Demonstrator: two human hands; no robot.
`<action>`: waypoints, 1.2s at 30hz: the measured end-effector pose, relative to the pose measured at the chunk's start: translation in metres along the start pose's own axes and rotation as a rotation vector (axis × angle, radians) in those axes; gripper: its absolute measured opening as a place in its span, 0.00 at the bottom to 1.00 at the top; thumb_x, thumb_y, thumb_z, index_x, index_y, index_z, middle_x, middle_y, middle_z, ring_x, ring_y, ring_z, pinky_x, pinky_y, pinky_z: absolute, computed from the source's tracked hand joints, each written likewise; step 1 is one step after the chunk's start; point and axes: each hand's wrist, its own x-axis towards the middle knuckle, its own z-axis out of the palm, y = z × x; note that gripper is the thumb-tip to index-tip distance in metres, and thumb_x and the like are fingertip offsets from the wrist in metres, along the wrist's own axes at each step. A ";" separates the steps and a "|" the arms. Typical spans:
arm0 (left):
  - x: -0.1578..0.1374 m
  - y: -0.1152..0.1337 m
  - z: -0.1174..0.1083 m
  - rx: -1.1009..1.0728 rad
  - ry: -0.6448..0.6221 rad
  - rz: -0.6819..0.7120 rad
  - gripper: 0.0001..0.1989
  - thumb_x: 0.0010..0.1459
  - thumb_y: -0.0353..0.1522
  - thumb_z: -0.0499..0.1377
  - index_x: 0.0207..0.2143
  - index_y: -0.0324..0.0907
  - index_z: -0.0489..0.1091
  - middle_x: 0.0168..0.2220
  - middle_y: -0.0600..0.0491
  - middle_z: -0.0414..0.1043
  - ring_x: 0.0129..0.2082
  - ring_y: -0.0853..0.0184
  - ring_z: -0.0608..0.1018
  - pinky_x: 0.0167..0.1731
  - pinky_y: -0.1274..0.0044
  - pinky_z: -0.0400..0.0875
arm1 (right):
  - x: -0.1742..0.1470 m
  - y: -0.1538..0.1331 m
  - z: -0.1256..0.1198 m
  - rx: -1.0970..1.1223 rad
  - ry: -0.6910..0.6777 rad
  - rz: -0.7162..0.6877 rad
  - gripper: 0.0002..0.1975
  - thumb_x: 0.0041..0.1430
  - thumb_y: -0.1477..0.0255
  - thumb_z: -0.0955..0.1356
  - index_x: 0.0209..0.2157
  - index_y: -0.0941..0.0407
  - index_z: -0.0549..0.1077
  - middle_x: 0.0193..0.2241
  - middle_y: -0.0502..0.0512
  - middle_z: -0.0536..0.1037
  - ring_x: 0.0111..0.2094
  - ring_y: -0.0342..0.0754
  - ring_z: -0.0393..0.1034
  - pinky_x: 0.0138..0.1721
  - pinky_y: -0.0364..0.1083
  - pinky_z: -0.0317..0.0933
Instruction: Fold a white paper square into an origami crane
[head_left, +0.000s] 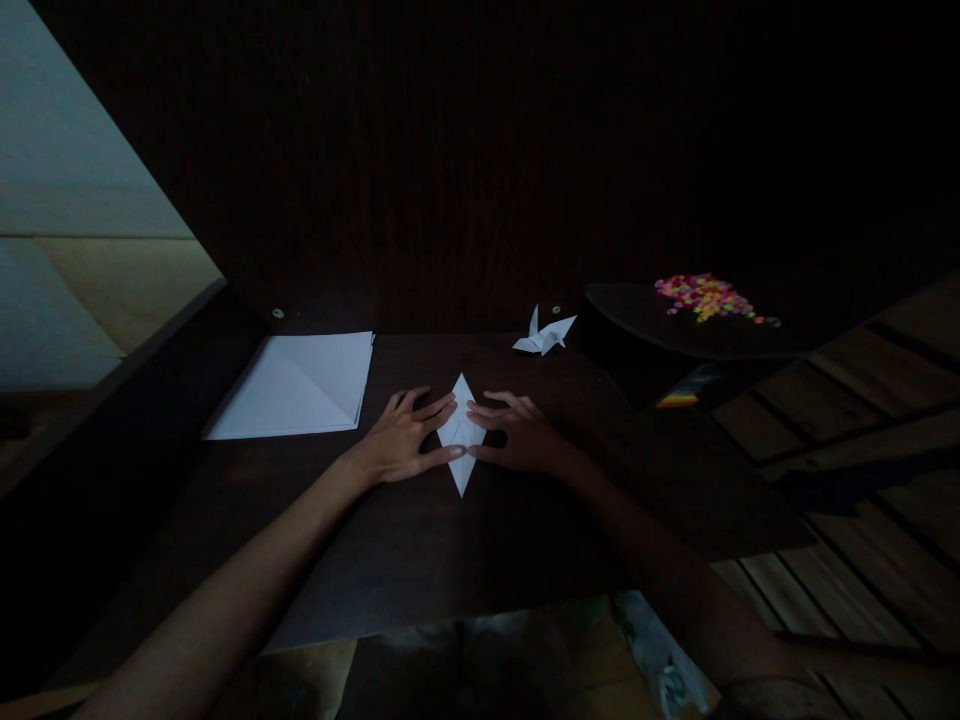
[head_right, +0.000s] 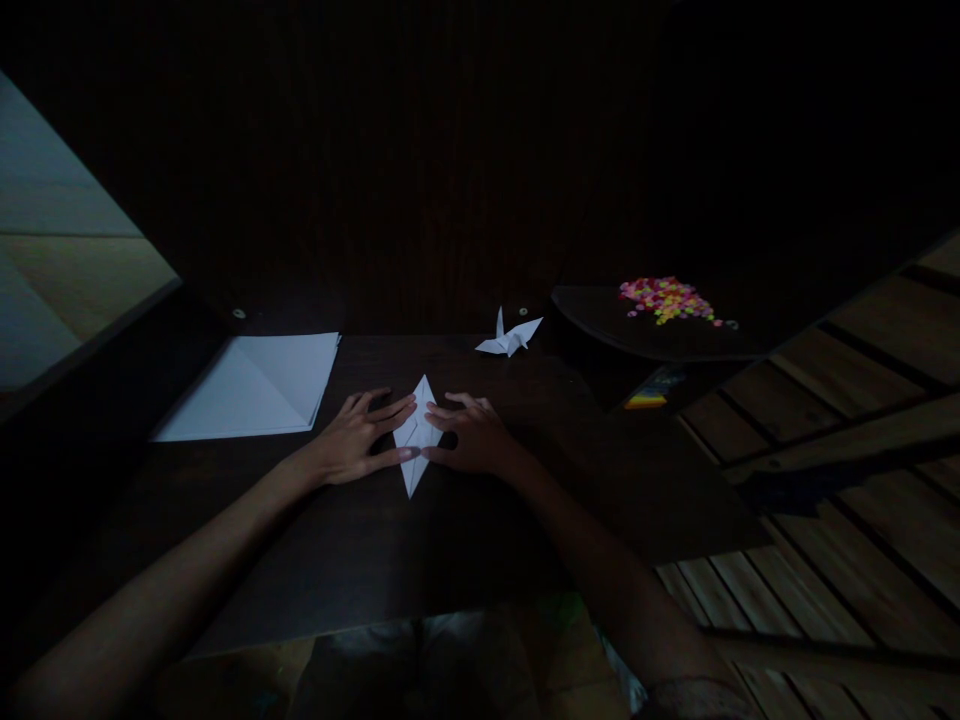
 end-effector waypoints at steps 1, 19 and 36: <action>0.000 0.001 0.001 0.005 0.009 -0.013 0.39 0.59 0.57 0.46 0.66 0.46 0.49 0.66 0.51 0.52 0.62 0.44 0.55 0.56 0.54 0.51 | 0.000 0.000 0.000 -0.001 -0.003 0.000 0.29 0.57 0.53 0.66 0.57 0.48 0.67 0.60 0.53 0.66 0.63 0.61 0.52 0.55 0.64 0.51; 0.002 0.006 0.007 0.028 0.056 -0.050 0.40 0.56 0.58 0.48 0.64 0.47 0.54 0.64 0.50 0.56 0.60 0.43 0.58 0.56 0.52 0.53 | 0.000 0.000 0.003 0.012 0.016 0.013 0.26 0.59 0.52 0.63 0.56 0.47 0.68 0.60 0.50 0.66 0.63 0.59 0.52 0.57 0.64 0.50; 0.004 0.005 0.015 -0.118 0.115 0.187 0.35 0.62 0.48 0.52 0.63 0.35 0.55 0.64 0.42 0.55 0.66 0.57 0.54 0.64 0.61 0.52 | 0.001 0.002 0.005 0.029 0.015 -0.001 0.28 0.58 0.53 0.65 0.58 0.48 0.66 0.61 0.51 0.65 0.63 0.59 0.52 0.58 0.63 0.50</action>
